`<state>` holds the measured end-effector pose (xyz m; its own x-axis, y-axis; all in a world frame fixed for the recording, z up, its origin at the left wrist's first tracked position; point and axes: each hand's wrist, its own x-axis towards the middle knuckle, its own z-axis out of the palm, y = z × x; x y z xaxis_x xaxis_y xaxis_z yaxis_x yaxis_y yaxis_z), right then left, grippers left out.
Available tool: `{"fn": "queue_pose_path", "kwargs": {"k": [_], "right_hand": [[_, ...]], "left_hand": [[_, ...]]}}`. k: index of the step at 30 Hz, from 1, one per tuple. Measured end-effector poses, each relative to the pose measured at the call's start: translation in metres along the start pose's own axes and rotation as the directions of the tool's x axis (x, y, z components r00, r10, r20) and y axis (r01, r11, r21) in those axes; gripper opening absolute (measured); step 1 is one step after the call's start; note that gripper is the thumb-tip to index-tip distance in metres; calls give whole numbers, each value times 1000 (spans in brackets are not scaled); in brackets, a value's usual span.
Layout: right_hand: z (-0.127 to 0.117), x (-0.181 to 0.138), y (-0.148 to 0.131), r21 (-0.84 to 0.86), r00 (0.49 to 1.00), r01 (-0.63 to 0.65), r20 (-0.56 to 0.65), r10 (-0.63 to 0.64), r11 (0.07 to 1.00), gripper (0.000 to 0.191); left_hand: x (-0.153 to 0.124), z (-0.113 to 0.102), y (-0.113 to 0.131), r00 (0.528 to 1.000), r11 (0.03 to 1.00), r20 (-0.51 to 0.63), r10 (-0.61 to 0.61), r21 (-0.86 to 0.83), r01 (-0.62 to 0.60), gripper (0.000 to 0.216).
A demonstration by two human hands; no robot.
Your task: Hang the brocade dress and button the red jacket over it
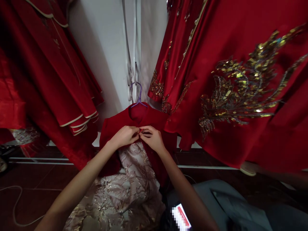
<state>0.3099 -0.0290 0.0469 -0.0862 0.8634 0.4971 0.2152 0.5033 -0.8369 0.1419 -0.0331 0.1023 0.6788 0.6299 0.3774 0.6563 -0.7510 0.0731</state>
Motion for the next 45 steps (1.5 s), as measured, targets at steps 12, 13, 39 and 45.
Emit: {"fn": "queue_pose_path", "kwargs": {"k": [12, 13, 39, 45], "right_hand": [[11, -57, 21, -237, 999, -15, -40, 5, 971, 64], [6, -67, 25, -224, 998, -66, -36, 59, 972, 59], [47, -35, -5, 254, 989, -120, 113, 94, 960, 23], [48, -38, 13, 136, 993, -66, 108, 51, 989, 23]], "left_hand": [[-67, 30, -6, 938, 946, -250, -239, -278, 167, 54], [-78, 31, -11, 936, 938, -229, -269, -283, 200, 55], [-68, 111, 60, 947, 741, 165, -277, -591, 320, 36], [-95, 57, 8, 875, 652, 12, -484, -662, 370, 11]]}}
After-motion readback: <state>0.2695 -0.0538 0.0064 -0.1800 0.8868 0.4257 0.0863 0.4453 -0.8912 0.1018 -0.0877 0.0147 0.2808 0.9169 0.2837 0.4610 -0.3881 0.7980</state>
